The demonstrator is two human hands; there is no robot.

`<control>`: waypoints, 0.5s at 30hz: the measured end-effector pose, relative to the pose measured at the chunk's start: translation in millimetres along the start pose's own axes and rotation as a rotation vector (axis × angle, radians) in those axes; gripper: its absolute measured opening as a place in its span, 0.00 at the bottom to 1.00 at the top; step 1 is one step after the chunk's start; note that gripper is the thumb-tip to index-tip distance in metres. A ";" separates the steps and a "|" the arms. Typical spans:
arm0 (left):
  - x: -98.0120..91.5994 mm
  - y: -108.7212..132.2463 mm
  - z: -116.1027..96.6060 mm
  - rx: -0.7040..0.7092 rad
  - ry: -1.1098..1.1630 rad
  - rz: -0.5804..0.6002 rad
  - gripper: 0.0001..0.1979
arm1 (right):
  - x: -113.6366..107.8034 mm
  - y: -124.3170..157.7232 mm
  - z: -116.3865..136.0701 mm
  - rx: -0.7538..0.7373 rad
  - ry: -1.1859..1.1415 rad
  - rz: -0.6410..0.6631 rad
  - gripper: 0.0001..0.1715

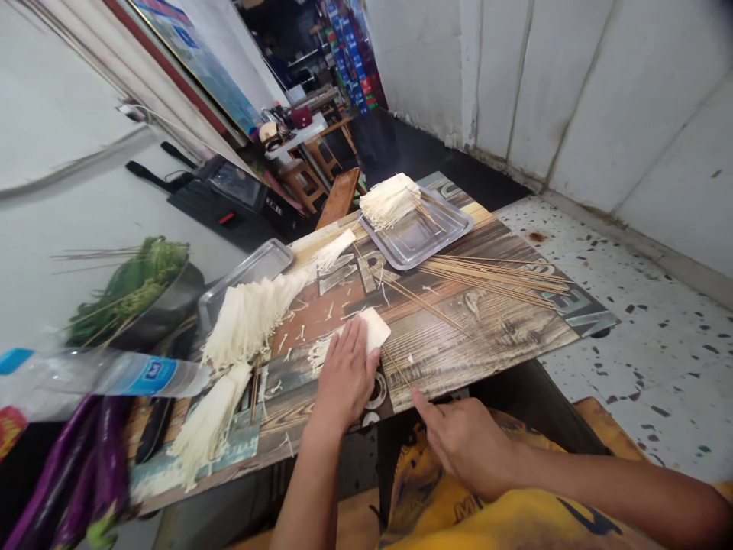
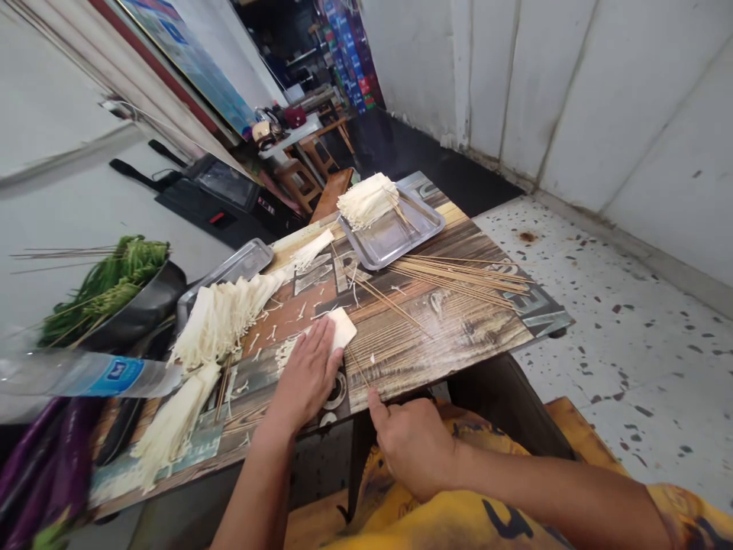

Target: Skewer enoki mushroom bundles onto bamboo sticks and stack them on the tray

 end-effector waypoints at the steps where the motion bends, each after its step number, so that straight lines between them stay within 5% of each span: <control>1: 0.9 -0.1 0.0 0.001 0.002 0.001 0.28 | 0.2 -1.6 0.6 -0.006 0.010 0.009 0.31; 15: 5.1 -0.2 -0.3 -0.006 0.035 -0.016 0.28 | -4.7 -14.5 5.0 -0.031 0.241 -0.010 0.29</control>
Point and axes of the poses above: each hand's wrist, its own y-axis away from the middle knuckle, its own x-axis out of the palm, z = x × y, the point moved 4 cm from there along -y, towards the middle knuckle, and after that the axes turned 14 degrees about -x, right-handed, at the moved point
